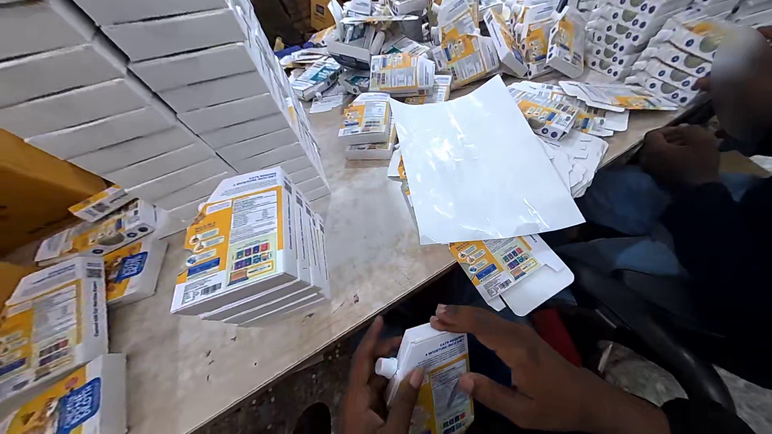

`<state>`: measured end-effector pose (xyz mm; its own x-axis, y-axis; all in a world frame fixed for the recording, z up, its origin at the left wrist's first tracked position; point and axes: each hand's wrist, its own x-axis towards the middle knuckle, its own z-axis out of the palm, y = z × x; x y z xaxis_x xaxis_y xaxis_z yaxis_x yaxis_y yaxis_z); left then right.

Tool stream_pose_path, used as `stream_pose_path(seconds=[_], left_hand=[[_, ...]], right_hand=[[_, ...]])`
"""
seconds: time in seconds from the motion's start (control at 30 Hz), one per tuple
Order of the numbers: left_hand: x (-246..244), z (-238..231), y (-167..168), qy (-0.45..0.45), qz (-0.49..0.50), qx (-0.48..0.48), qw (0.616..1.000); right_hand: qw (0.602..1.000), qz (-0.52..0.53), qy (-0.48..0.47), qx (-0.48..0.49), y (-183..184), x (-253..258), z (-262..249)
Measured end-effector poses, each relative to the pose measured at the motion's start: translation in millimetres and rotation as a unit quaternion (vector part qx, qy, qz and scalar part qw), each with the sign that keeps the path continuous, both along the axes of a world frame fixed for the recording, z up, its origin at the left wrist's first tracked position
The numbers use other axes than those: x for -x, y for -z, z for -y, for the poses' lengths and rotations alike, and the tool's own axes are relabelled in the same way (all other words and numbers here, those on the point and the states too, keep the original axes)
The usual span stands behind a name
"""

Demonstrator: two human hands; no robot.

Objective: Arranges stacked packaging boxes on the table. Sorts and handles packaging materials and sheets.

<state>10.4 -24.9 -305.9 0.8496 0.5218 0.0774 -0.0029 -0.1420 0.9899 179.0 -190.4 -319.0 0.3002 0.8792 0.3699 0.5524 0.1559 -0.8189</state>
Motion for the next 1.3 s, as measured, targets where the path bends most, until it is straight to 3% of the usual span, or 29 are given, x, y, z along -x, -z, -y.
stream_pose_path(seconds=[0.13,0.37,0.57,0.93,1.3], left_hand=[[-7.4,-8.9,4.5,0.02,-0.033,-0.139,0.99],[-11.6,-6.5,12.1,-0.001,-0.029,-0.278,0.96],[-17.4,-13.3,20.5,0.001,0.0,-0.184,0.983],[-23.0,-4.1,15.4,-0.009,0.003,-0.206,0.978],[-21.5,1.3,16.8,-0.029,0.051,-0.133,0.989]], right_hand=[[1.0,0.03,0.005,0.007,-0.8,1.1,-3.7],[0.999,0.032,0.007,0.004,3.4,0.1,-8.1],[0.999,0.011,0.023,-0.029,0.7,-4.4,-12.6],[0.964,0.179,0.161,-0.111,6.7,-3.2,-21.1],[0.939,0.205,0.202,-0.187,16.4,4.1,-25.1]])
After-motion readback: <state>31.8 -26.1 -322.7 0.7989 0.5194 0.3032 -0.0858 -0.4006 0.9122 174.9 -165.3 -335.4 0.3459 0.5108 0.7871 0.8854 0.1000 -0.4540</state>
